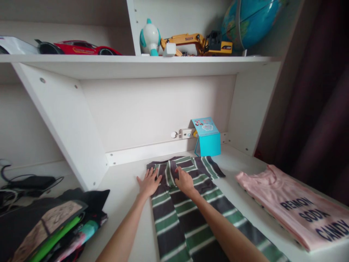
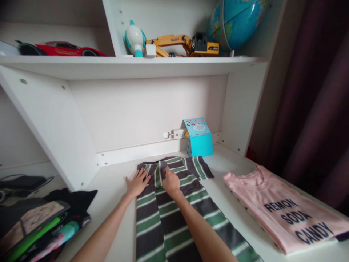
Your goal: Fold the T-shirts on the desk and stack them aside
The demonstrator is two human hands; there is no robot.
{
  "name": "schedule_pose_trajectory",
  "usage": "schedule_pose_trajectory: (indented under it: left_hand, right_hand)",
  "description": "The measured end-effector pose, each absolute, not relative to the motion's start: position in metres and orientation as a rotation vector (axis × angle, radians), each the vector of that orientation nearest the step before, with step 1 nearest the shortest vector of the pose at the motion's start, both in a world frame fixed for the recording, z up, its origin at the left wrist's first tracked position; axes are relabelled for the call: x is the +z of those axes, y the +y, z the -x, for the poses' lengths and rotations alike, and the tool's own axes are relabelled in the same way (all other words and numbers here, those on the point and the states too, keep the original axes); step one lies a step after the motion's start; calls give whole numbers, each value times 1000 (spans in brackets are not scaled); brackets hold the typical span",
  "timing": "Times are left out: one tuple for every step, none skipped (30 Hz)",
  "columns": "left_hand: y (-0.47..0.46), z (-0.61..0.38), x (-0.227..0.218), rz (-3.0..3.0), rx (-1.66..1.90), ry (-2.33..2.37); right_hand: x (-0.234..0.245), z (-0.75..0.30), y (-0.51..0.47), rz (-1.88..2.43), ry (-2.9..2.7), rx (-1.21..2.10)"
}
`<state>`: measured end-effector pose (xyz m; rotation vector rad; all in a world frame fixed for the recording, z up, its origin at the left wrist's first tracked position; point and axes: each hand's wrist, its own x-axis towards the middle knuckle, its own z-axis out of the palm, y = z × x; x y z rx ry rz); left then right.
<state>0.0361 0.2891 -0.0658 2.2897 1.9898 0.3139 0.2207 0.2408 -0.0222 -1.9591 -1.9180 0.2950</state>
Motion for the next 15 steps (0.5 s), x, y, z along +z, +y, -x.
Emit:
schedule_pose_trajectory:
  left_hand:
    - [289,-36,-66,-2291,310,2000]
    - [290,-36,-66,-2290,310,2007]
    - [290,-37,-66,-2288,312,2011]
    - [290,-37,-66,-2284,315,2012]
    - [290,-37,-65,-2279,315,2012]
    - [289,-38,-65,-2274,315,2011]
    - [288,-38,-64,-2269,312,2009]
    - [288,-38,-63,-2263,306,2004]
    - [287,-38,-62,-2259,300,1995]
    - [286,-38,-61,-2257,295,1987]
    - [286,-37,-61,-2255,292,1977]
    - [286,-37,-61,-2255,291,1968]
    - [286,-37,-61,-2257,295,1961]
    - [286,-36,-61,-2259,302,1955]
    - [286,-36,-62,-2261,311,1948]
  right_hand:
    - [-22,-219,240,1955,-1913,285]
    - [-22,-217,238,1948,-1915,275]
    - [-22,-217,236,1940,-1924,266]
    - [-22,-217,234,1934,-1939,259]
    - [-22,-218,232,1930,-1960,255]
    - [-22,-219,230,1928,-1985,256]
    - [-22,-223,228,1931,-2011,258]
    - [-21,-228,227,1939,-2032,258]
    - [-20,-236,227,1953,-2043,250]
    - [-18,-246,227,1977,-2039,234]
    - [-15,-260,228,2013,-2018,209]
    - [-12,-276,230,2064,-1980,179]
    - [-9,-294,232,2125,-1928,149]
    - [-7,-313,234,2190,-1871,122]
    - [-6,-331,236,2252,-1814,104]
